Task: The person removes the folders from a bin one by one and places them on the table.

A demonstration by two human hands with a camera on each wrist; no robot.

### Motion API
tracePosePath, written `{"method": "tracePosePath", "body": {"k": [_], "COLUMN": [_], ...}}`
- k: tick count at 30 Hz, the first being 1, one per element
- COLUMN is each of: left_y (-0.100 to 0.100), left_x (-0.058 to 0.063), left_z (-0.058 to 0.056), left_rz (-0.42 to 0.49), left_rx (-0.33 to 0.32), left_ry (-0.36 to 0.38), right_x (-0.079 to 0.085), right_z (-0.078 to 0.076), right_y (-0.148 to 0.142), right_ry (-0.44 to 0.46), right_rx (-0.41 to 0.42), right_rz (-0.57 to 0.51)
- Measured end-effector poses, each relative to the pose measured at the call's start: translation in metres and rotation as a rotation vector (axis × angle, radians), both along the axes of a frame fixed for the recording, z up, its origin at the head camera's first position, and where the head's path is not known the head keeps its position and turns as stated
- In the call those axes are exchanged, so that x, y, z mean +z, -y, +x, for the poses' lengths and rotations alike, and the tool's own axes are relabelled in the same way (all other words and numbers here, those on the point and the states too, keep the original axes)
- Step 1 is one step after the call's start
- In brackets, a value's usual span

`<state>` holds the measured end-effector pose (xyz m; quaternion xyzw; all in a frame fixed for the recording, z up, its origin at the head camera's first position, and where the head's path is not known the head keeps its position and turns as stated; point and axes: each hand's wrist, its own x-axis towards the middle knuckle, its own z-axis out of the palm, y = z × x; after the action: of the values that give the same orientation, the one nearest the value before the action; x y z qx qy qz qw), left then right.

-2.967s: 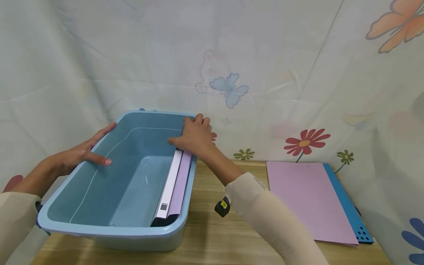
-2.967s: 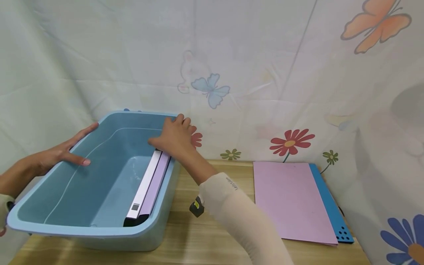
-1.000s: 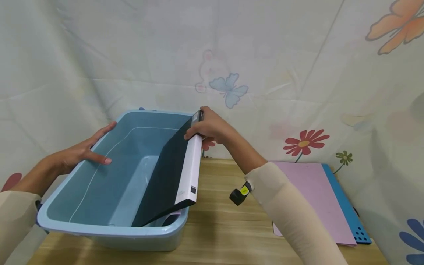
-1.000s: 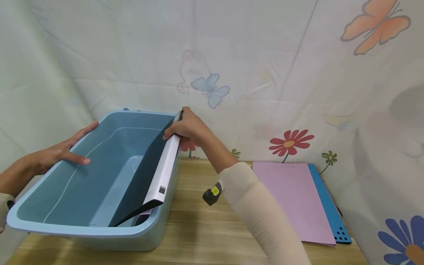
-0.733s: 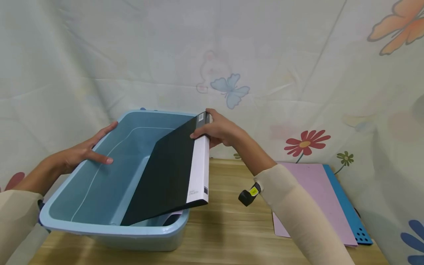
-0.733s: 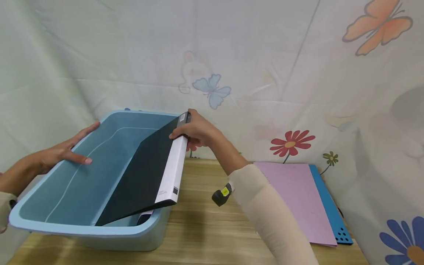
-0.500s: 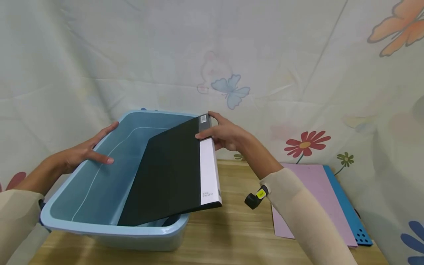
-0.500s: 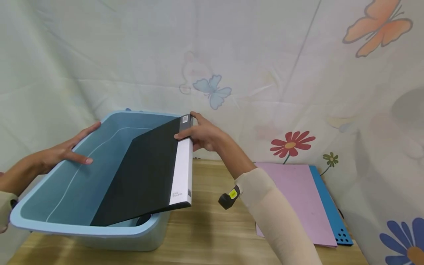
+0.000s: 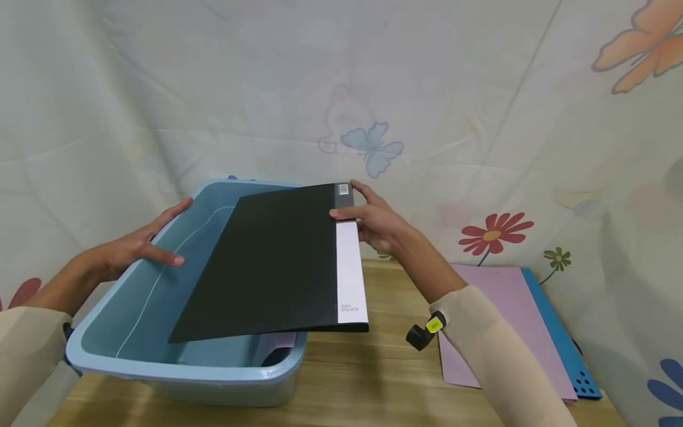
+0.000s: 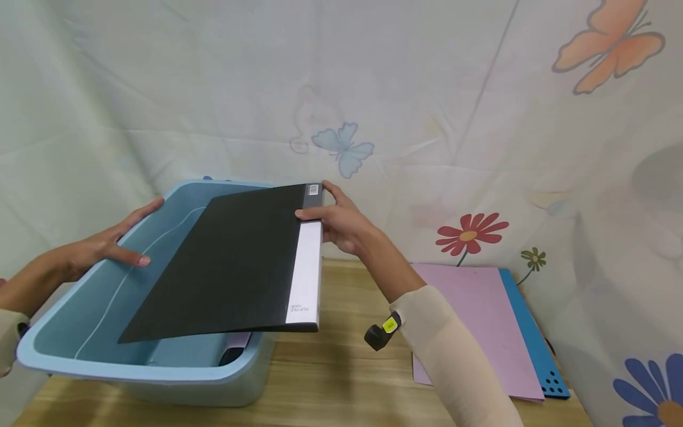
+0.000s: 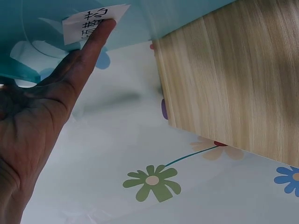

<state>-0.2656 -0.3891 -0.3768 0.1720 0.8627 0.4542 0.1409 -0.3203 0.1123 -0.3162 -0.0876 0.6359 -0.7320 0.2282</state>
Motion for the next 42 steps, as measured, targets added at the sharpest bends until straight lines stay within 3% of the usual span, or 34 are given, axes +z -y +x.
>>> {"method": "tracePosePath", "body": {"k": [18,26,42], "left_y": [-0.003,-0.008,-0.009], "left_x": [0.003,0.002,0.003], "left_z": [0.003,0.001,0.000], "left_rz": [-0.018,0.015,0.029], "left_rx": [0.008,0.019,0.025], "left_ry": [0.001,0.049,0.055], "right_x": [-0.005,-0.015,-0.024], "right_z": [0.010,0.013,0.017], "right_y": [-0.028,-0.047,-0.086], "right_ry": [-0.024,-0.016,-0.038], "right_rx": [-0.004,-0.004,-0.003], "right_rz": [-0.049,-0.058,-0.084]}}
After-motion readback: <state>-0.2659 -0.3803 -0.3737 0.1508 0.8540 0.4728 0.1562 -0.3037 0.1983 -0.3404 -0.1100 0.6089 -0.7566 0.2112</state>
